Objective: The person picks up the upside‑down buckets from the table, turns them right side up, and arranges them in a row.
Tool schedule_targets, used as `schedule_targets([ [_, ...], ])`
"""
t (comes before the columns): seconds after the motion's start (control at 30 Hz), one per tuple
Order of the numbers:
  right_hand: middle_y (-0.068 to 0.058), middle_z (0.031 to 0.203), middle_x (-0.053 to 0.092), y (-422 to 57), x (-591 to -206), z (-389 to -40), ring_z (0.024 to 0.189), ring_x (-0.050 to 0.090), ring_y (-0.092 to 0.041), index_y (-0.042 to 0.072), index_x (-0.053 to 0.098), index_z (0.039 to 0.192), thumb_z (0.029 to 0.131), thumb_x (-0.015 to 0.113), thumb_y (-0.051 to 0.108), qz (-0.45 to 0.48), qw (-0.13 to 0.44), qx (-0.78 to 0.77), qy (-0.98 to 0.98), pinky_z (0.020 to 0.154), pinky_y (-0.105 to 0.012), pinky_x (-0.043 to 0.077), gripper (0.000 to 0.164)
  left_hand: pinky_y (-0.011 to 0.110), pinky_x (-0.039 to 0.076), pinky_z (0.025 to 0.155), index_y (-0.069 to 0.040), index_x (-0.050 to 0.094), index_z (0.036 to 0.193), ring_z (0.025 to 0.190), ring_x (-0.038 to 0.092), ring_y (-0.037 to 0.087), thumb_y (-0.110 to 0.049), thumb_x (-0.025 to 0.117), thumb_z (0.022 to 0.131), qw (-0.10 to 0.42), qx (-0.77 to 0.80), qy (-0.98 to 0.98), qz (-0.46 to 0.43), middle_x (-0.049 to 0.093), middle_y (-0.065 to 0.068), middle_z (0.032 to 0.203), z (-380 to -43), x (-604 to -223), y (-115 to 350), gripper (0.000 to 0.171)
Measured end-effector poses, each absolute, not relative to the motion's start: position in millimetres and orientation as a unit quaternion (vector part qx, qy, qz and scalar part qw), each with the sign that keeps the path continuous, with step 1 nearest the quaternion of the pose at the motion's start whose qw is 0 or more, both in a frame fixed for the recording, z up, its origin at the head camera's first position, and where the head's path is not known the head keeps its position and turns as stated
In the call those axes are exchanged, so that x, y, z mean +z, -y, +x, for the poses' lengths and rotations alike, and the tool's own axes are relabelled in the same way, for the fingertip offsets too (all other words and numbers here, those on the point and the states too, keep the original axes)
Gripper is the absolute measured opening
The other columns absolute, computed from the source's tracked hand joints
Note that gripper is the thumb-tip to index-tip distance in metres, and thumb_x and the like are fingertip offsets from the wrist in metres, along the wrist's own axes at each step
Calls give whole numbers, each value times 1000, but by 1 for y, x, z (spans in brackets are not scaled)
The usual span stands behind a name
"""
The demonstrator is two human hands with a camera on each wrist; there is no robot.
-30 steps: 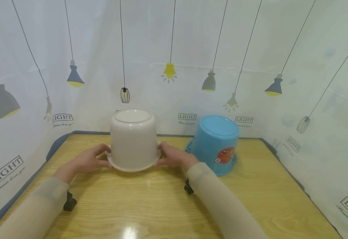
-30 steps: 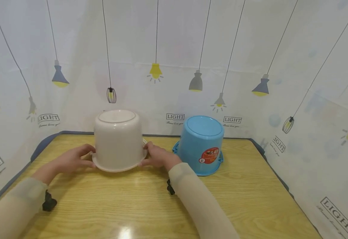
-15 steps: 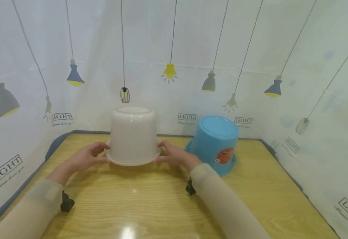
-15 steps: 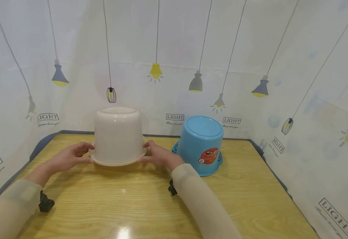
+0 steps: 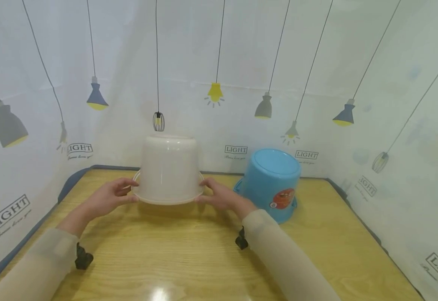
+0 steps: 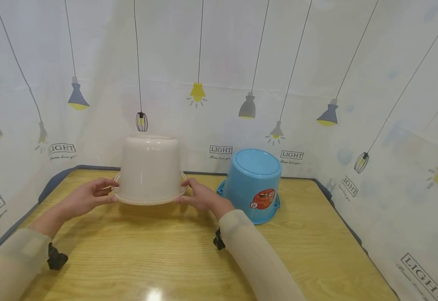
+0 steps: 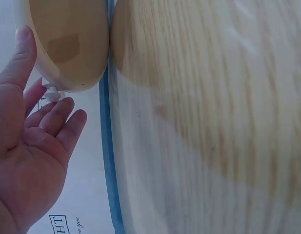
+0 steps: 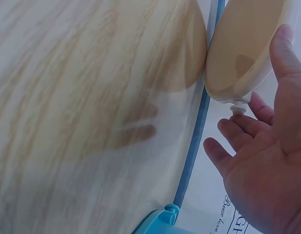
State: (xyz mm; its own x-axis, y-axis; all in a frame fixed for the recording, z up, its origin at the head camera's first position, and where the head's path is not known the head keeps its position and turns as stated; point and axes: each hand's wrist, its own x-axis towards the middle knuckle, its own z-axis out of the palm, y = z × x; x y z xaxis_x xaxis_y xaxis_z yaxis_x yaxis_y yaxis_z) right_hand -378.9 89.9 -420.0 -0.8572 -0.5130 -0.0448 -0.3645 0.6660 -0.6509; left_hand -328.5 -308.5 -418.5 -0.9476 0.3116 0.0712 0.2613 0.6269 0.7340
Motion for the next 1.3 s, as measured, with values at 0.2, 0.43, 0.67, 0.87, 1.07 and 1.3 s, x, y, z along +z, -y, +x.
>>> schedule_targets([
  [0.2, -17, 176, 39, -91, -420, -379, 163, 38, -41, 15, 49, 159, 103, 73, 56, -245, 110, -343, -900, 134, -61, 34, 73, 66, 48, 120, 0, 56, 152, 153, 45, 56, -35, 77, 105, 22, 417, -896, 153, 44, 34, 167, -326, -418, 307, 62],
  [0.43, -18, 174, 43, -93, -420, -377, 161, 41, -43, 12, 49, 160, 107, 69, 53, -245, 101, -366, -892, 133, -60, 37, 70, 65, 50, 119, -2, 57, 153, 152, 49, 53, -37, 74, 107, 4, 448, -885, 123, 43, 31, 169, -319, -413, 302, 60],
  [0.67, -19, 168, 49, -92, -419, -373, 158, 46, -43, 7, 50, 158, 110, 61, 55, -252, 98, -407, -873, 131, -58, 41, 68, 62, 54, 117, -8, 61, 153, 146, 59, 46, -44, 72, 107, -40, 451, -886, 104, 56, 23, 164, -312, -408, 299, 59],
  [0.87, -19, 166, 51, -89, -417, -368, 157, 48, -40, 8, 52, 156, 111, 57, 59, -241, 87, -448, -857, 132, -55, 40, 68, 60, 52, 119, -9, 61, 154, 150, 56, 46, -47, 71, 108, -62, 468, -877, 95, 56, 21, 164, -307, -405, 297, 61],
  [1.07, -18, 162, 56, -86, -414, -366, 154, 52, -37, 10, 48, 161, 110, 61, 56, -228, 78, -493, -836, 129, -55, 44, 70, 11, 53, 98, -9, 63, 153, 140, 68, 30, -46, 71, 108, -92, 475, -871, 85, 64, 20, 156, -305, -402, 295, 59],
  [1.3, -16, 174, 43, -88, -406, -369, 158, 47, -40, 16, 38, 170, 113, 63, 21, -303, 46, -537, -786, 128, -55, 46, 62, 3, 49, 94, -12, 53, 163, 111, 61, -22, -39, 71, 109, -89, 492, -860, 100, 65, 17, 154, -306, -398, 296, 63],
])
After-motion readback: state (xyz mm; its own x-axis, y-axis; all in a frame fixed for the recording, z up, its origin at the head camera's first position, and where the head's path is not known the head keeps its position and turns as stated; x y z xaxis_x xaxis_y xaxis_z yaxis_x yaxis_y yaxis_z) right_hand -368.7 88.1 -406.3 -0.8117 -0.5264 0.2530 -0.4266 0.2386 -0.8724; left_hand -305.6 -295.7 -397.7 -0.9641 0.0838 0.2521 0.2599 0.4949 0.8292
